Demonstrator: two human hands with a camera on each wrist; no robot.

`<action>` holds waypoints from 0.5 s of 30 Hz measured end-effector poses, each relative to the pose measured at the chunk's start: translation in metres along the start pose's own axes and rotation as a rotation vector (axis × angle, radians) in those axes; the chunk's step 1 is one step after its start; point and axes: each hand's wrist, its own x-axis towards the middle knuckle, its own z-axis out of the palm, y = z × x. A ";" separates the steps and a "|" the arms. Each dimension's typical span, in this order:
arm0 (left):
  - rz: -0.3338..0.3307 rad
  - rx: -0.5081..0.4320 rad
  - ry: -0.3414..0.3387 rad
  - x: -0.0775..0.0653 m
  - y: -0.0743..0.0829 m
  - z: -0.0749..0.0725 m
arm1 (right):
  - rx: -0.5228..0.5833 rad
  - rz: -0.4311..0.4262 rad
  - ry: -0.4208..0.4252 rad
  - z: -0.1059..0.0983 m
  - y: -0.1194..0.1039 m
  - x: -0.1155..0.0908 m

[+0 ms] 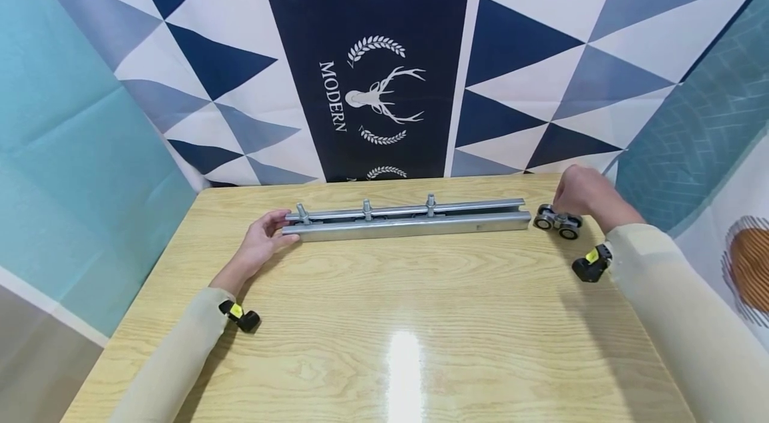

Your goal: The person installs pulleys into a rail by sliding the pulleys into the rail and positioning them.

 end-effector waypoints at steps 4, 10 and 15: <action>-0.008 -0.013 -0.001 -0.001 0.000 0.000 | 0.012 0.025 -0.009 -0.001 -0.002 -0.001; -0.002 -0.023 -0.009 -0.002 0.000 -0.001 | 0.079 0.092 -0.035 -0.002 -0.003 -0.004; -0.007 -0.028 -0.008 -0.002 0.001 0.000 | 0.129 0.170 -0.027 -0.002 -0.006 -0.008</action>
